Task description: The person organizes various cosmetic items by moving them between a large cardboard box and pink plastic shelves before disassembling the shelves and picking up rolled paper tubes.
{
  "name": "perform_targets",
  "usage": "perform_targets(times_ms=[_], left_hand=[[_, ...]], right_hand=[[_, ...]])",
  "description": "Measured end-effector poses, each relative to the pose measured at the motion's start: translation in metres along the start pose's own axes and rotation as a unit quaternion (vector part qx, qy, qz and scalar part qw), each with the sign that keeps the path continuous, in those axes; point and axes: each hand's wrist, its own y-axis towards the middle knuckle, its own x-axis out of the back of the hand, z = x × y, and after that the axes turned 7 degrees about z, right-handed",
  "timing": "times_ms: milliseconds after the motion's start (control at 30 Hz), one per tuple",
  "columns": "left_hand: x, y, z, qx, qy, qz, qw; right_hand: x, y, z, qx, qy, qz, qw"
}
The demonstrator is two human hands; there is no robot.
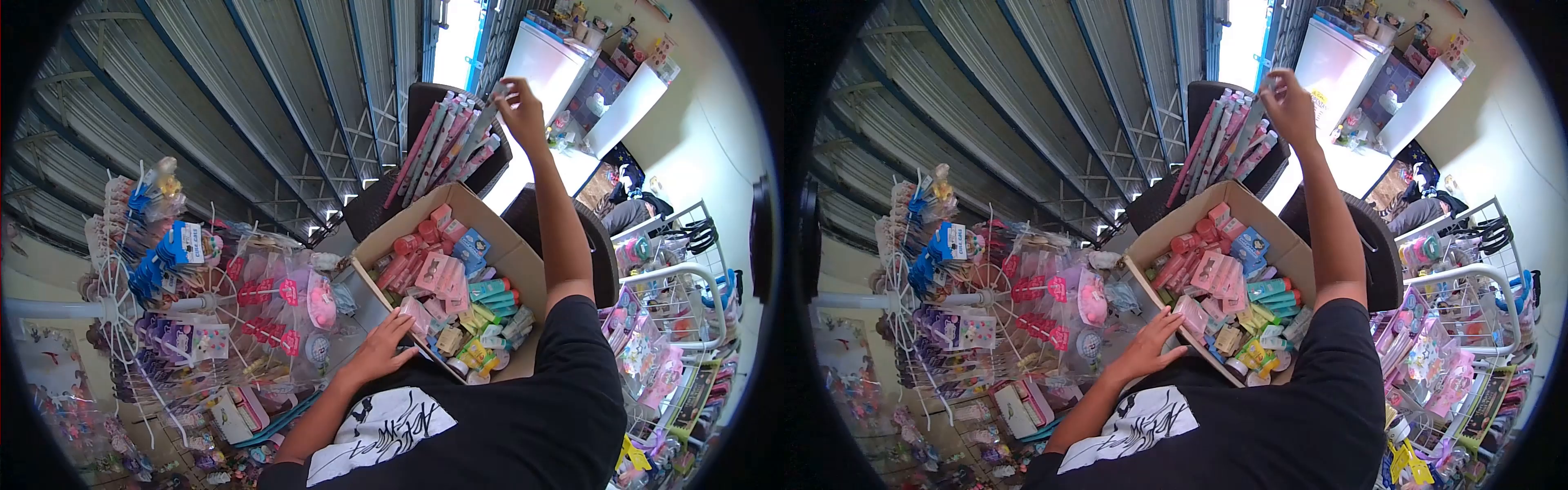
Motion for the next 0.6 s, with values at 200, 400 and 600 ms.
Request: perform_targets(times_ms=[200, 400, 600], left_hand=[[0.027, 0.023, -0.009, -0.015, -0.043, -0.11, 0.993], [0.125, 0.093, -0.079, -0.077, 0.049, -0.514, 0.853], [0.133, 0.095, -0.063, -0.033, -0.084, -0.334, 0.938]], right_hand=[[0.051, 0.002, 0.1, 0.111, 0.059, -0.06, 0.99], [0.058, -0.061, 0.192, 0.183, 0.338, 0.128, 0.914], [-0.015, -0.001, -0.061, -0.206, -0.223, 0.295, 0.906]])
